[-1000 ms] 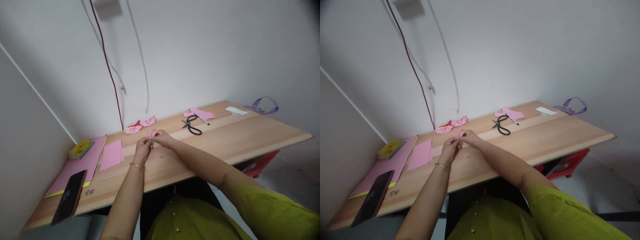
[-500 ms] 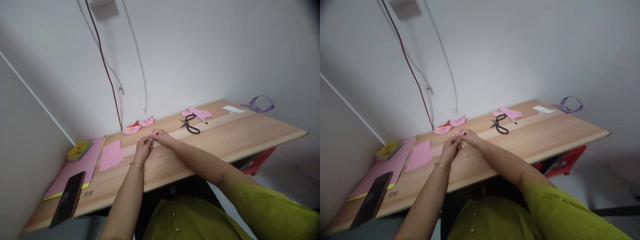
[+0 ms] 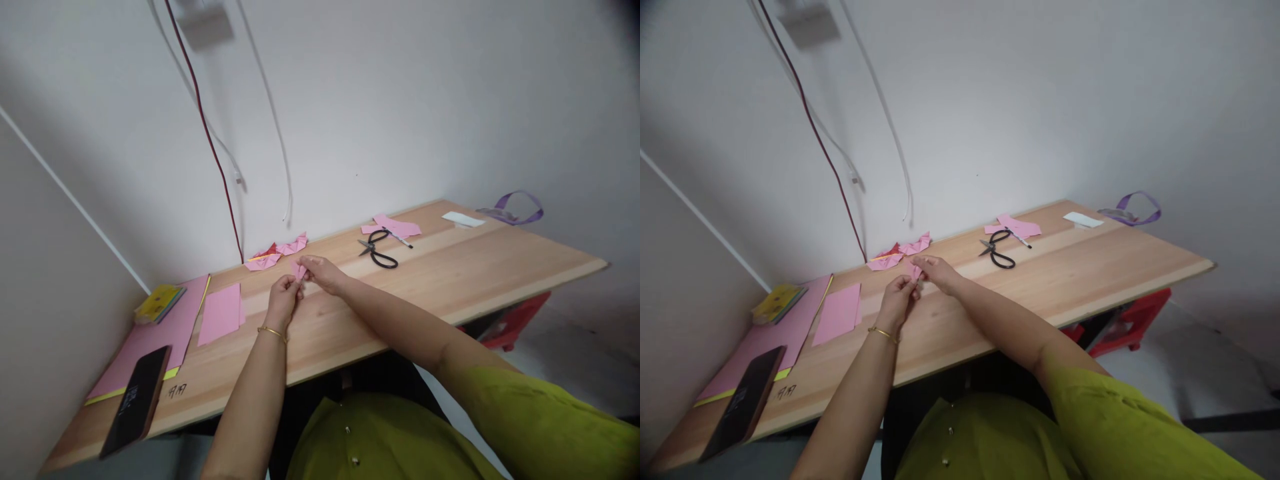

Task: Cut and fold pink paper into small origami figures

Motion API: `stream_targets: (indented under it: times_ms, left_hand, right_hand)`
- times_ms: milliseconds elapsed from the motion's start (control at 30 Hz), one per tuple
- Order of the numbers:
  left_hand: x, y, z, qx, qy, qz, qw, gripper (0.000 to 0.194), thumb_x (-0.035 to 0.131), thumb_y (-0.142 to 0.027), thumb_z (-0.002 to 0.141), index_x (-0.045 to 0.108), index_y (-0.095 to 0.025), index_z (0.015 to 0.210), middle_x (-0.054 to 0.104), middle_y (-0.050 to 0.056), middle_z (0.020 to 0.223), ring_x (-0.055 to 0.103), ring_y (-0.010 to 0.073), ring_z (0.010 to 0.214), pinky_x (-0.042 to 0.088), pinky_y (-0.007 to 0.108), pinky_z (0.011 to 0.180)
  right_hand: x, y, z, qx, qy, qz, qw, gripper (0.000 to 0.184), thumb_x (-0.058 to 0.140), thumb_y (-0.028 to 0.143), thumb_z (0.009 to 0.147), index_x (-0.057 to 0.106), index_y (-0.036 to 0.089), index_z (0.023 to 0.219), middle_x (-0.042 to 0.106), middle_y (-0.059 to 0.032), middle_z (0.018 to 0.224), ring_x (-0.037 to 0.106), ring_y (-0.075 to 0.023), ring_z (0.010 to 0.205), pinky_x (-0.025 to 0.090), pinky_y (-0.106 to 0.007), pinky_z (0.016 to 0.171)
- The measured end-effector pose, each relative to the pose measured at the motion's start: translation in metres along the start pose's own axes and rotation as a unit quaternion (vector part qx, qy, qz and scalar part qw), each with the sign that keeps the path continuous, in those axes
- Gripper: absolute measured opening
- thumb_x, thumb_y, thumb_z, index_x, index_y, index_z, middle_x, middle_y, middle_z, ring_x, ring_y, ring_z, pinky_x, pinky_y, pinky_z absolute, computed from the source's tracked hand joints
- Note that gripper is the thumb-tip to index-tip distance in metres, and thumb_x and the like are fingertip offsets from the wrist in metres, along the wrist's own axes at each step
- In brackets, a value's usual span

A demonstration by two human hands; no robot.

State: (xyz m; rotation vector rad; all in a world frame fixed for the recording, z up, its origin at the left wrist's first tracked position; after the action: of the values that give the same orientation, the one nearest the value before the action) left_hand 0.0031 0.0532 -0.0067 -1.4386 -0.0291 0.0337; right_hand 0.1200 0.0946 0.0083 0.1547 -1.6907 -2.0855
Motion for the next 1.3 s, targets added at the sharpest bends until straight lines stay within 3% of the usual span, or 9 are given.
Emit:
stream_targets:
  times_ms: [100, 300, 433, 633, 933, 1133, 1300]
  left_hand:
    - [-0.002, 0.001, 0.002, 0.002, -0.015, -0.023, 1.0, 0.025, 0.068, -0.037, 0.068, 0.055, -0.016, 0.07, 0.052, -0.003, 0.057, 0.046, 0.0065, 0.048, 0.037, 0.02, 0.05]
    - [-0.003, -0.003, 0.001, 0.007, -0.023, -0.014, 1.0, 0.033, 0.07, -0.041, 0.066, 0.065, -0.015, 0.086, 0.061, 0.003, 0.077, 0.053, 0.0101, 0.064, 0.045, 0.023, 0.059]
    - [-0.009, -0.007, 0.001, 0.022, -0.044, 0.013, 0.999, 0.026, 0.071, -0.038, 0.066, 0.065, -0.015, 0.075, 0.059, 0.0, 0.07, 0.05, 0.0095, 0.062, 0.041, 0.021, 0.059]
    - [-0.012, -0.008, 0.001, 0.024, -0.048, 0.049, 0.997, 0.019, 0.069, -0.031, 0.067, 0.061, -0.015, 0.065, 0.051, -0.004, 0.056, 0.041, 0.008, 0.053, 0.031, 0.02, 0.052]
    - [-0.012, -0.002, 0.002, 0.014, -0.051, 0.03, 0.998, 0.018, 0.069, -0.03, 0.064, 0.059, -0.015, 0.061, 0.05, -0.004, 0.054, 0.039, 0.0076, 0.051, 0.029, 0.019, 0.05]
    - [-0.013, 0.001, 0.004, 0.003, -0.065, -0.008, 0.998, 0.02, 0.07, -0.032, 0.063, 0.063, -0.015, 0.067, 0.057, -0.001, 0.06, 0.048, 0.0094, 0.055, 0.036, 0.02, 0.053]
    - [-0.009, -0.001, 0.002, -0.002, -0.055, -0.017, 0.998, 0.022, 0.072, -0.032, 0.061, 0.065, -0.015, 0.074, 0.06, -0.001, 0.067, 0.05, 0.009, 0.057, 0.04, 0.021, 0.056]
  right_hand:
    - [0.0, 0.001, -0.001, -0.002, 0.015, -0.005, 1.0, 0.033, 0.064, 0.047, 0.072, 0.06, 0.015, 0.082, 0.056, 0.0027, 0.062, 0.048, -0.0087, 0.057, 0.038, -0.022, 0.058]
    - [-0.002, -0.003, -0.001, -0.01, 0.024, -0.02, 0.999, 0.026, 0.07, 0.038, 0.067, 0.062, 0.014, 0.074, 0.062, -0.0002, 0.069, 0.053, -0.0108, 0.065, 0.042, -0.023, 0.064]
    - [-0.001, -0.002, 0.0, -0.017, 0.029, -0.027, 0.999, 0.026, 0.07, 0.037, 0.067, 0.061, 0.014, 0.075, 0.062, 0.0006, 0.069, 0.054, -0.0107, 0.065, 0.042, -0.023, 0.065]
    - [-0.004, 0.001, -0.002, -0.023, 0.002, -0.064, 0.998, 0.036, 0.061, 0.049, 0.075, 0.06, 0.015, 0.066, 0.056, 0.0025, 0.056, 0.05, -0.0092, 0.055, 0.038, -0.021, 0.057]
    - [-0.011, -0.01, 0.008, 0.038, -0.021, -0.048, 0.998, 0.062, 0.032, 0.067, 0.083, 0.059, 0.014, 0.067, 0.063, -0.0075, 0.061, 0.055, -0.0121, 0.05, 0.043, -0.025, 0.052]
    - [-0.001, -0.004, 0.0, 0.001, 0.028, -0.062, 0.998, 0.033, 0.068, 0.047, 0.069, 0.063, 0.016, 0.078, 0.063, -0.0005, 0.071, 0.055, -0.011, 0.062, 0.044, -0.023, 0.062]
    - [-0.001, 0.002, -0.004, -0.019, 0.022, -0.078, 0.997, 0.025, 0.066, 0.04, 0.071, 0.062, 0.015, 0.072, 0.061, 0.0011, 0.068, 0.052, -0.0112, 0.065, 0.041, -0.023, 0.064]
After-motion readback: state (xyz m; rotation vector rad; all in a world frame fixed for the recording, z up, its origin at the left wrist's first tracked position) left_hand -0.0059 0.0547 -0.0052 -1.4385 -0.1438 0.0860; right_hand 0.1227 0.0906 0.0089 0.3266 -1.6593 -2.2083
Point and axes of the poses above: each hand's wrist, its own z-axis towards the middle knuckle, its own x-axis out of the palm, y = z × x, the point moved 5 cm from there along z, towards the middle knuckle
